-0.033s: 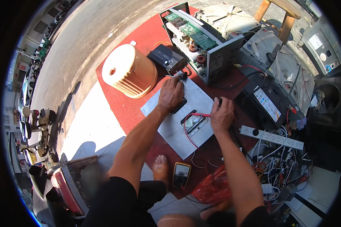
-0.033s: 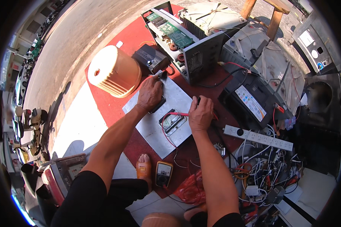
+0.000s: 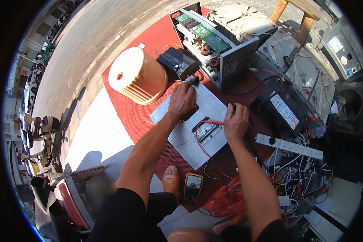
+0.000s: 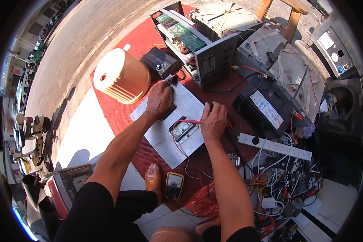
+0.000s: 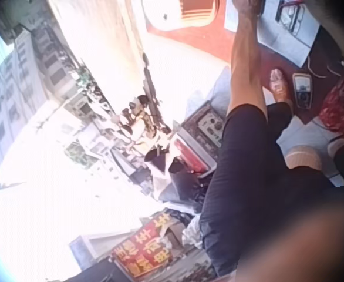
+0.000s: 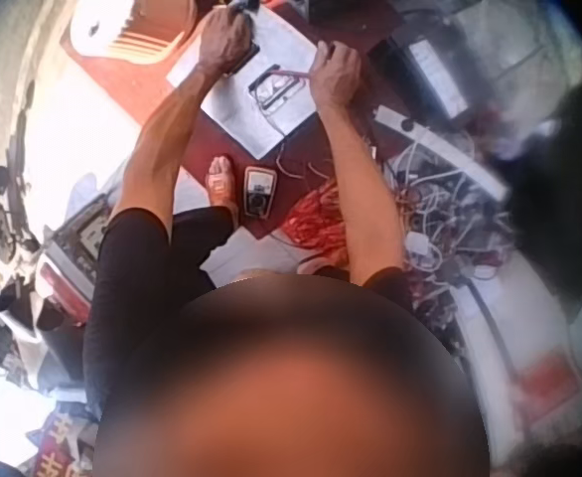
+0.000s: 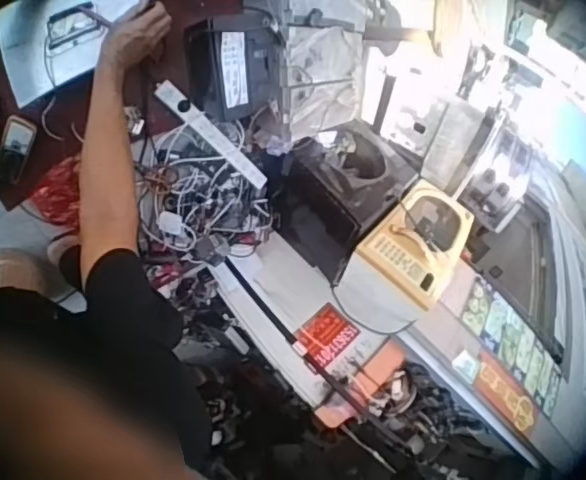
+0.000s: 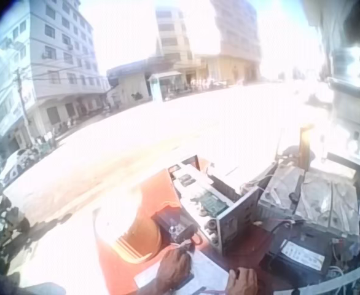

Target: The person sits on the floor and uses a multimeter to test a battery and a metal device with two slots. They then retrieve a white cable from a red plastic bag, untangle it, and use pliers to strip the insulation from the cable ends.

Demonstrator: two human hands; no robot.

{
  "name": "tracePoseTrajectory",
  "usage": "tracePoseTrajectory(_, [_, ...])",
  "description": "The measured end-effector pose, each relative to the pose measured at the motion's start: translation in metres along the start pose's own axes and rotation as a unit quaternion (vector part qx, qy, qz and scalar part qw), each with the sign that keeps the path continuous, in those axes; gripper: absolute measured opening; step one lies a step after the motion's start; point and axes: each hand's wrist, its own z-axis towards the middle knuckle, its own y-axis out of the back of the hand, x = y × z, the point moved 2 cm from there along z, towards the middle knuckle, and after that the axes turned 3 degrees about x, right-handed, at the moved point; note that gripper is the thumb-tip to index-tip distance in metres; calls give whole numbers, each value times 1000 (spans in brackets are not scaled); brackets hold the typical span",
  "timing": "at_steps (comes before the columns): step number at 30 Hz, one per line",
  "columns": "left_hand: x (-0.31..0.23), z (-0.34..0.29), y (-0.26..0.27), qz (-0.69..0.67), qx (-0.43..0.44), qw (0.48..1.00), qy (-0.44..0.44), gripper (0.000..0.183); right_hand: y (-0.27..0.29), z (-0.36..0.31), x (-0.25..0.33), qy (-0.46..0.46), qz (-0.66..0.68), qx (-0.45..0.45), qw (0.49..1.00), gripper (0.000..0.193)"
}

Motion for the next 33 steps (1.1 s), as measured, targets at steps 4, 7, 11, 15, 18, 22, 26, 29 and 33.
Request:
tracePoseTrajectory(4, [0,-1,0,-1,2,1000,-2,22,0,0,0,-2,0,0,1000,25])
tracePoseTrajectory(7, [0,-1,1,-1,0,1000,-4,22,-1,0,0,-1,-1,-3,1000,25])
tracePoseTrajectory(11, [0,-1,1,-2,-1,1000,-5,22,-1,1,0,1,-2,-3,1000,25])
tracePoseTrajectory(15, [0,-1,2,-2,8,1000,0,22,0,0,-1,-2,2,6,1000,25])
tracePoseTrajectory(18, [-1,0,2,-1,2,1000,-3,19,0,0,0,-7,4,9,1000,25])
tracePoseTrajectory(22, [-3,2,3,-4,-14,1000,-7,14,1,0,1,-6,4,9,1000,25])
tracePoseTrajectory(26, [-4,2,5,-10,-12,1000,-2,15,2,0,1,-17,9,23,1000,28])
tracePoseTrajectory(29, [-4,2,5,-19,-13,1000,1,17,4,0,2,-4,21,30,999,28])
tracePoseTrajectory(33, [-5,2,6,-13,-19,1000,-3,17,6,-1,2,11,27,24,999,31])
